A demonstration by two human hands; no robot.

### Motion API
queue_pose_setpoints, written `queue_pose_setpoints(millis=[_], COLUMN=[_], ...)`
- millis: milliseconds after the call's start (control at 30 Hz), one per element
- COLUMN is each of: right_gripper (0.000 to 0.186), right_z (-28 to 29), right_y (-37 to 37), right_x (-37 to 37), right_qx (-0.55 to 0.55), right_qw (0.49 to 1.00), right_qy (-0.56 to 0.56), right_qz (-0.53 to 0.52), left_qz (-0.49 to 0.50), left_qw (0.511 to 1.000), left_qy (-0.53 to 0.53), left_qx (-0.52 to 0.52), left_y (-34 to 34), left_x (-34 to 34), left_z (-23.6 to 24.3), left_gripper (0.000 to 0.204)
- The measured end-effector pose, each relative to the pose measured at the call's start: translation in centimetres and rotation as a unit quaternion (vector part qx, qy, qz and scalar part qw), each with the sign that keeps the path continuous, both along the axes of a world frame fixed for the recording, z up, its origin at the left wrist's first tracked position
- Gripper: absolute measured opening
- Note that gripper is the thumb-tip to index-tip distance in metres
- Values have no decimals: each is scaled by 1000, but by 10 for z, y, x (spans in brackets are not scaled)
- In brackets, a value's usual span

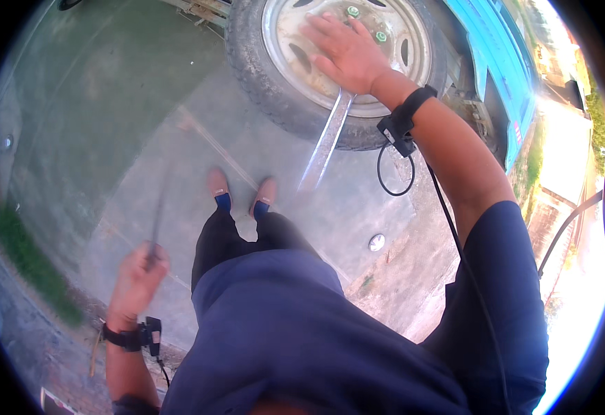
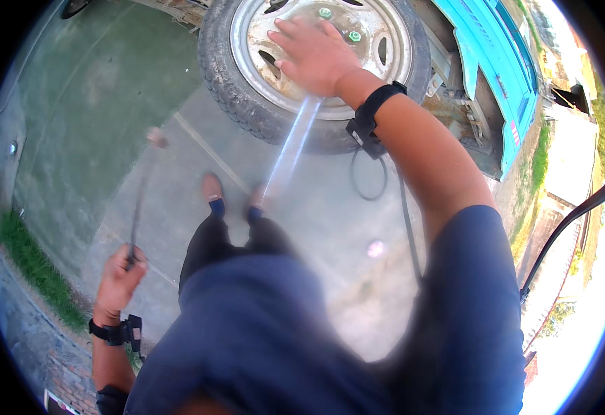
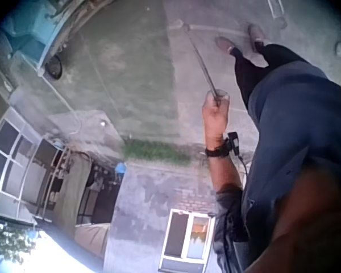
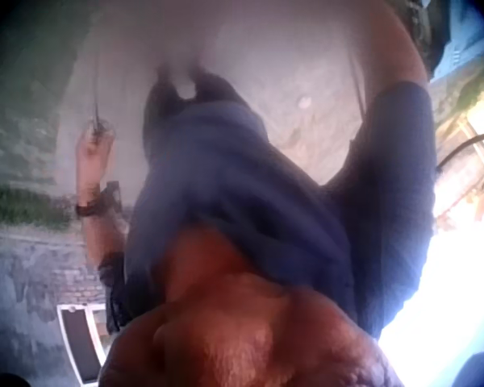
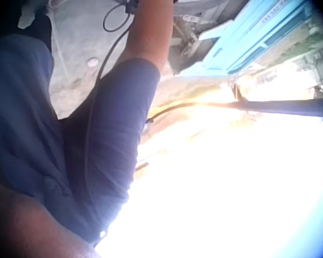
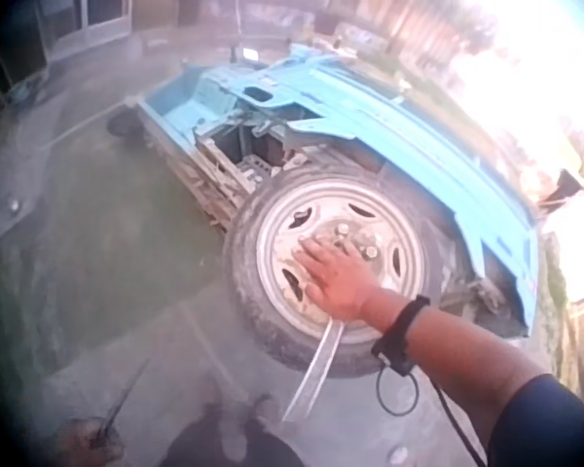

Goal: The person removes a wheel cover by hand and using a screwdriver, then uses an adjustable wrench to loosen the lug nuts on a wheel of a small blue truck.

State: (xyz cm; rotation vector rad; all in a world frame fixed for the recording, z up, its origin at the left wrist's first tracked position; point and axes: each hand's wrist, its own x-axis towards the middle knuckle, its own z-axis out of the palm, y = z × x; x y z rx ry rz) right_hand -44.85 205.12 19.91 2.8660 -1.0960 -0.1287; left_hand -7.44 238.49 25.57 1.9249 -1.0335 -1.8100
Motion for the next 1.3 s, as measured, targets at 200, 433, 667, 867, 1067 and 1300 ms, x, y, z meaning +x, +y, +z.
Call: queue_pose_setpoints(millis=[200, 433, 667, 867, 1067, 1300], right_gripper=[54, 54, 55, 57, 58, 58], right_z=[-1, 10, 0, 0, -7, -21], right_y=[5, 3, 3, 1, -5, -7], right_x=[4, 5, 6, 9, 4, -1], right_qx=[-14, 6, -26, 2, -29, -30], right_qw=[997, 999, 997, 999, 999, 995], right_qy=[-27, 12, -26, -16, -4, -52], right_qz=[-66, -31, -70, -49, -43, -81], left_qz=[327, -142, 334, -138, 162, 249], left_qw=[930, 989, 933, 987, 986, 966], left_qy=[141, 36, 117, 87, -16, 13], left_qx=[-86, -11, -61, -4, 39, -61], left_y=[-29, 14, -19, 9, -2, -82], left_x=[3, -16, -8, -52, -18, -57], left_z=[-9, -15, -10, -17, -36, -59], left_gripper=[3, 8, 5, 7, 7, 17])
